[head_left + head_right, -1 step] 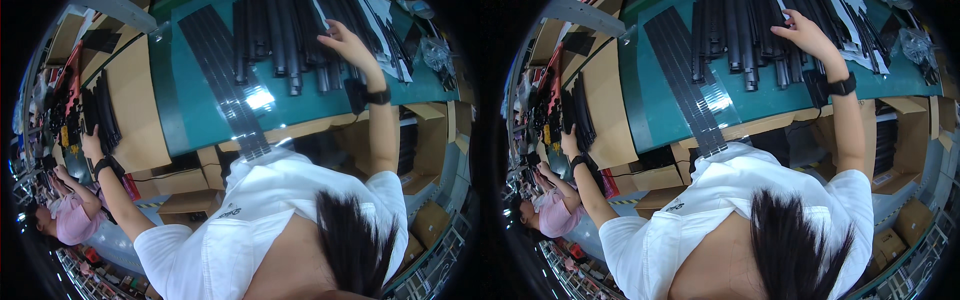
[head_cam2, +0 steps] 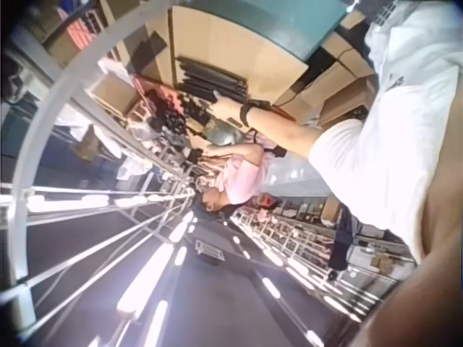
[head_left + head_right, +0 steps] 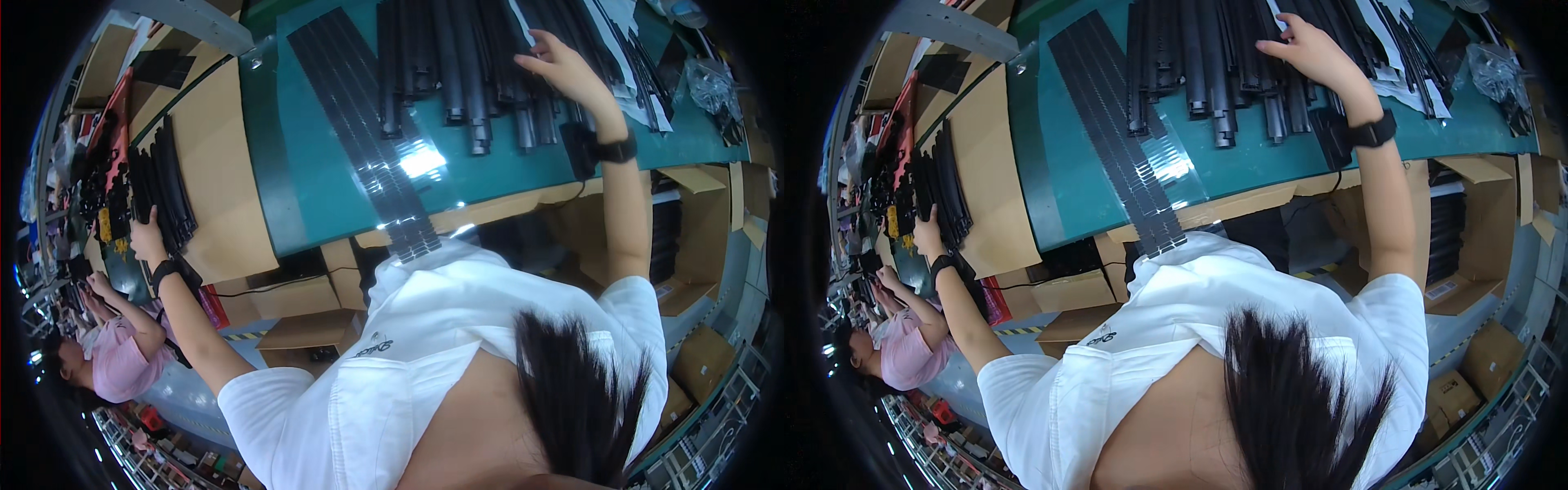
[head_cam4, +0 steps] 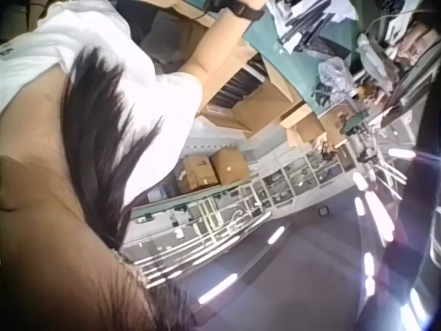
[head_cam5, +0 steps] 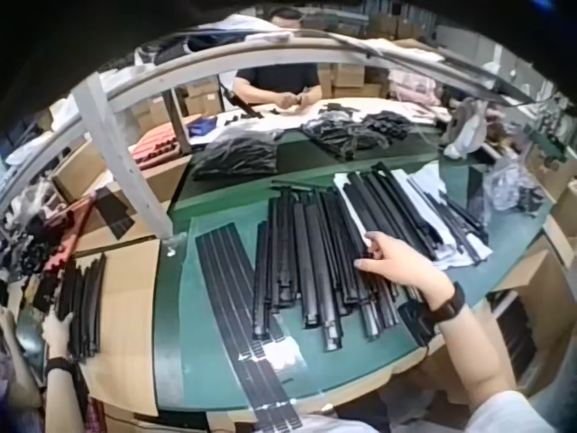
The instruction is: The worker is manually assembling and inspecting black plastic components at a factory workbench.
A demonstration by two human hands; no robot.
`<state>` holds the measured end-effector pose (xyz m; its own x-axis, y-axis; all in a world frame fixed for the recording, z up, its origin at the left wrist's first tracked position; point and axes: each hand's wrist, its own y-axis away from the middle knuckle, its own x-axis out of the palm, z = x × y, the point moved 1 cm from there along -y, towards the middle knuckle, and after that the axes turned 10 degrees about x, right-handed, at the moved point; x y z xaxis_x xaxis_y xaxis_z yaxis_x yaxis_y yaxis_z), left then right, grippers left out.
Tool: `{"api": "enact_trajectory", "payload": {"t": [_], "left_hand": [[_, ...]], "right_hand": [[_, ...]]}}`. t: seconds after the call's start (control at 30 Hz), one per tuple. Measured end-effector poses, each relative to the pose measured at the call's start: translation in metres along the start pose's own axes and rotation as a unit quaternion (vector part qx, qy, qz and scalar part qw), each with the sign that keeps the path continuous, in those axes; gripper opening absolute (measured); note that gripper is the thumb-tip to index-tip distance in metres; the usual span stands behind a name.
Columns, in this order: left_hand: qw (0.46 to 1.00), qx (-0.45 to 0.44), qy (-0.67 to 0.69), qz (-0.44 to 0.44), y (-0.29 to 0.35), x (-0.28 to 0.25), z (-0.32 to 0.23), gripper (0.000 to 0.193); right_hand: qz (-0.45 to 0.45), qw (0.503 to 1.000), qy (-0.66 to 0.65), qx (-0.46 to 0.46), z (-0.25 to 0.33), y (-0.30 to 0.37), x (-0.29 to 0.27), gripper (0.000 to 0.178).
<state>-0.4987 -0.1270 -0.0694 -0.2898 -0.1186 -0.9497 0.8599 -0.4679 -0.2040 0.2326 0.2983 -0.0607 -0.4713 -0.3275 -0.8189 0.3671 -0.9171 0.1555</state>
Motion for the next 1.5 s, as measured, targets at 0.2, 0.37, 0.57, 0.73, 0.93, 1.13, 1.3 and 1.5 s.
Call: {"api": "enact_trajectory", "payload": {"t": [0.2,0.37,0.57,0.73,0.93,1.13,1.3,1.5], "left_hand": [[0.995,-0.032,0.003,-0.1,-0.005,-0.02,-0.026,0.087],[0.978,0.116,0.074,-0.156,0.02,-0.067,-0.1,0.08],[0.815,0.44,0.337,-0.168,0.154,-0.171,-0.23,0.048],[0.682,0.469,0.56,0.044,0.259,-0.211,-0.313,0.051],[0.588,0.422,0.629,0.282,0.329,-0.208,-0.377,0.062],[0.376,0.312,0.692,0.532,0.355,-0.203,-0.383,0.047],[0.439,0.272,0.716,0.47,0.334,-0.206,-0.351,0.044],[0.595,0.215,0.773,0.056,0.284,-0.214,-0.306,0.024]], "right_hand": [[-0.038,0.99,0.128,0.035,0.049,-0.036,0.008,0.076],[-0.023,0.997,0.076,0.007,0.051,-0.046,0.026,0.109],[0.059,0.941,-0.334,0.007,0.047,-0.025,0.03,0.053],[0.062,0.865,-0.476,0.145,0.035,-0.004,0.038,0.043],[0.079,0.842,-0.525,0.092,0.052,0.017,0.051,0.028],[0.082,0.813,-0.573,0.073,0.078,0.037,0.054,0.019],[0.086,0.786,-0.608,0.073,0.052,0.033,0.059,0.019],[0.116,0.74,-0.657,0.09,0.064,0.063,0.061,0.034]]}}
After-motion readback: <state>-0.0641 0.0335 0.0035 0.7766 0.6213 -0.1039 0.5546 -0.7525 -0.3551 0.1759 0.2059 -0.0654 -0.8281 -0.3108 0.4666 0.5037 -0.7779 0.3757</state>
